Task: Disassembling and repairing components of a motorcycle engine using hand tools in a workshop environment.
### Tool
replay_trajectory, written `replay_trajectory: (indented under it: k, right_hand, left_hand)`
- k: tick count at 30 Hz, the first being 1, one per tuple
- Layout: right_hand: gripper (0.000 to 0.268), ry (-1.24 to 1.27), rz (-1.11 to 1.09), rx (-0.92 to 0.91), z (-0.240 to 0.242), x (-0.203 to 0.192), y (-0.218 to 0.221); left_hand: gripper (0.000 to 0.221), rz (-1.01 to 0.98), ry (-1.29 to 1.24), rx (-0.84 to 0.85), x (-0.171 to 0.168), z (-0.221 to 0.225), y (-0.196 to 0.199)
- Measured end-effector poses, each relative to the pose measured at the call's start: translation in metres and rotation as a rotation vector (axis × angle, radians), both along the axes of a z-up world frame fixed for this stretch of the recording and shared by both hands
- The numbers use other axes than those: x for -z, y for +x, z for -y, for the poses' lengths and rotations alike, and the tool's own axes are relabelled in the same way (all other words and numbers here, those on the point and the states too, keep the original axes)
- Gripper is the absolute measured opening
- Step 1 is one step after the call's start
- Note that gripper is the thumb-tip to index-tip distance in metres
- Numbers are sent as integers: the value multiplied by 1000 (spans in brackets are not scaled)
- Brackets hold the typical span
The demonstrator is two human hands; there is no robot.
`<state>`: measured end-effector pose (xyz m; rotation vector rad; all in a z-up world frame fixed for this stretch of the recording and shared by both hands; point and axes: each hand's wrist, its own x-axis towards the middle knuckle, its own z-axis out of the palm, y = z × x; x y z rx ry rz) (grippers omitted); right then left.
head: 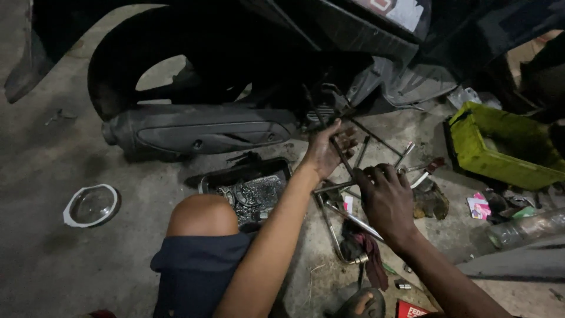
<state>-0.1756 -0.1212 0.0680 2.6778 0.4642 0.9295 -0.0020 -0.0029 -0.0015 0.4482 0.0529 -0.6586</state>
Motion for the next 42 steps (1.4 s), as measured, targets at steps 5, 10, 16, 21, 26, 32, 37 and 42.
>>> replay_trajectory:
  k: [5,10,16,21,26,32,37,42]
  right_hand:
    - [31,12,-139,88,0,-1,-8]
    - [17,6,-142,42,-6,-10,-19]
    - [37,-6,-198,95,-22,-23,-22]
    - [51,-50,-296,167,-14,-32,-16]
    - [38,20,-444,300,-23,-104,6]
    - [33,6,-271,38,-66,-94,138]
    - [21,22,-249,146,-83,-8,290]
    - [18,-31,-199,294,-52,70,377]
  left_hand:
    - [19,44,4,-28,20,10,3]
    - [23,68,31,-68,15,18,-12]
    - [23,149,-180,-26,23,22,-10]
    - [21,131,-72,-64,10,14,-17]
    - [20,120,-28,-86,-13,-11,-24]
    - [14,85,32,-190,19,9,-12]
    - [46,16,362,-124,1,15,-16]
    - [44,144,388,-175,-10,3,-25]
